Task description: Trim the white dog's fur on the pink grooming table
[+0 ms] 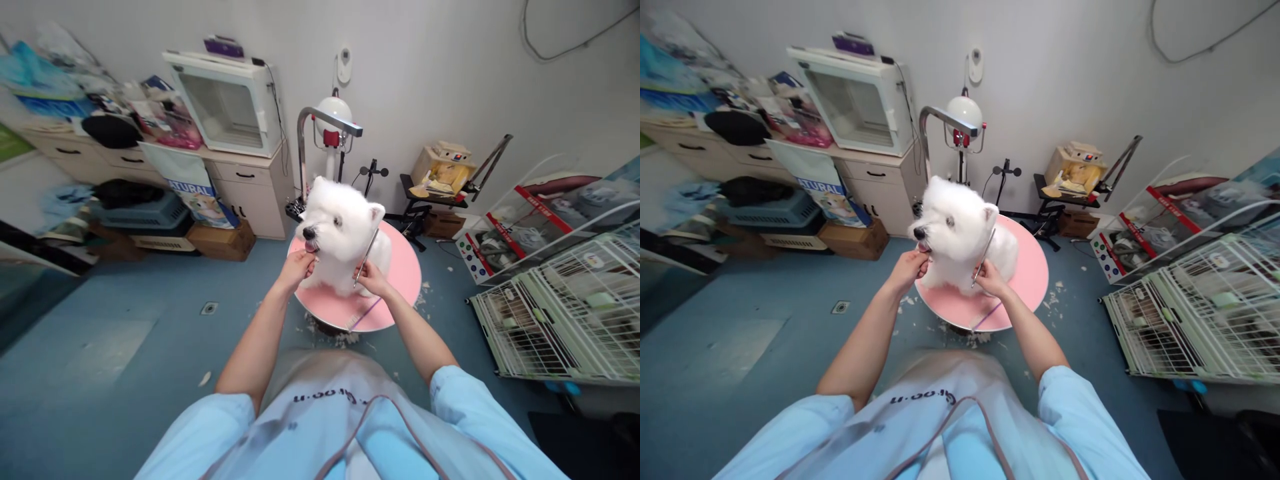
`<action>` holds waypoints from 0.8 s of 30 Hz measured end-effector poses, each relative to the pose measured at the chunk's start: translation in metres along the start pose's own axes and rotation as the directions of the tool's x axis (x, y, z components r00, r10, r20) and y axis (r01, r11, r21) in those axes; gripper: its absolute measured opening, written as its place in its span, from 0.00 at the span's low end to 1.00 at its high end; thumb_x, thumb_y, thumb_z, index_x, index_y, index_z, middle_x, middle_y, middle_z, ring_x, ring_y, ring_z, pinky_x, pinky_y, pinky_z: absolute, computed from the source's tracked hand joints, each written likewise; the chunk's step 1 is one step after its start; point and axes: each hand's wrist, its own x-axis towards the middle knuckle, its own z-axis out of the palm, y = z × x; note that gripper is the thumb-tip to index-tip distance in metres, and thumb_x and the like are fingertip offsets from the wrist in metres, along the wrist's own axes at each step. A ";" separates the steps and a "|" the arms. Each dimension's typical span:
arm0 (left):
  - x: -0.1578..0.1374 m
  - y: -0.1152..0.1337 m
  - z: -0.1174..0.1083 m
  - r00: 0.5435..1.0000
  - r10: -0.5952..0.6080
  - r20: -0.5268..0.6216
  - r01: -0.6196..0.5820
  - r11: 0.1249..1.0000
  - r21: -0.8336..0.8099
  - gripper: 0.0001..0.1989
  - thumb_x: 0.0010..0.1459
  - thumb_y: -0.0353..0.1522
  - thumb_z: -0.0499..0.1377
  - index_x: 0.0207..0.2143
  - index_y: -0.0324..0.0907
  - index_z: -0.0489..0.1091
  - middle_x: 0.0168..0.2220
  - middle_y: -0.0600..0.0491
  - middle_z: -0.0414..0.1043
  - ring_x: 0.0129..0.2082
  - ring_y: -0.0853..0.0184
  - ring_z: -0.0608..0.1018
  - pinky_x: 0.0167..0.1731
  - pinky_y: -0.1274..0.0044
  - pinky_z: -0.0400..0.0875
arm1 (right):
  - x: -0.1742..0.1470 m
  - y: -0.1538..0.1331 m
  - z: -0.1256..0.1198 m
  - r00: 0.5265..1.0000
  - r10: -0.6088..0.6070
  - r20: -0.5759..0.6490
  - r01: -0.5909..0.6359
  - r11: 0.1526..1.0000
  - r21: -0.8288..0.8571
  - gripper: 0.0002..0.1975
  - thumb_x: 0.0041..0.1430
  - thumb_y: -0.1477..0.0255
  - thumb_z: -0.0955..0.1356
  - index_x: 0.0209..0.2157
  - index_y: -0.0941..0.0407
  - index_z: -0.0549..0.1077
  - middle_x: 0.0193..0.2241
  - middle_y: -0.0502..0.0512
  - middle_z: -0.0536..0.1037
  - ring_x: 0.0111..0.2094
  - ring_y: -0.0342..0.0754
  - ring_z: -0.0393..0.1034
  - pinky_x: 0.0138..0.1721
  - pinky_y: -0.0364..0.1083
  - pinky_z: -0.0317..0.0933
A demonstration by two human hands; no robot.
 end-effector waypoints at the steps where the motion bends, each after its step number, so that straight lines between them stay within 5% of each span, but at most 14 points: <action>1: 0.000 -0.001 0.001 1.000 0.001 0.003 -0.001 1.000 -0.001 0.11 0.44 0.38 0.58 0.21 0.40 0.62 0.12 0.60 0.58 0.12 0.78 0.58 0.15 0.83 0.48 | 0.000 0.000 0.000 1.000 -0.003 0.002 0.003 1.000 0.007 0.22 0.39 0.68 0.73 0.34 0.52 0.60 0.29 0.45 0.68 0.31 0.44 0.67 0.36 0.48 0.66; 24: -0.005 -0.006 0.010 1.000 0.024 0.008 -0.023 0.999 -0.026 0.08 0.44 0.35 0.58 0.22 0.39 0.65 0.12 0.60 0.59 0.13 0.77 0.59 0.15 0.82 0.50 | 0.001 -0.002 0.011 0.998 -0.008 -0.064 0.007 1.000 -0.019 0.22 0.38 0.66 0.72 0.35 0.51 0.58 0.31 0.46 0.66 0.32 0.44 0.66 0.37 0.48 0.65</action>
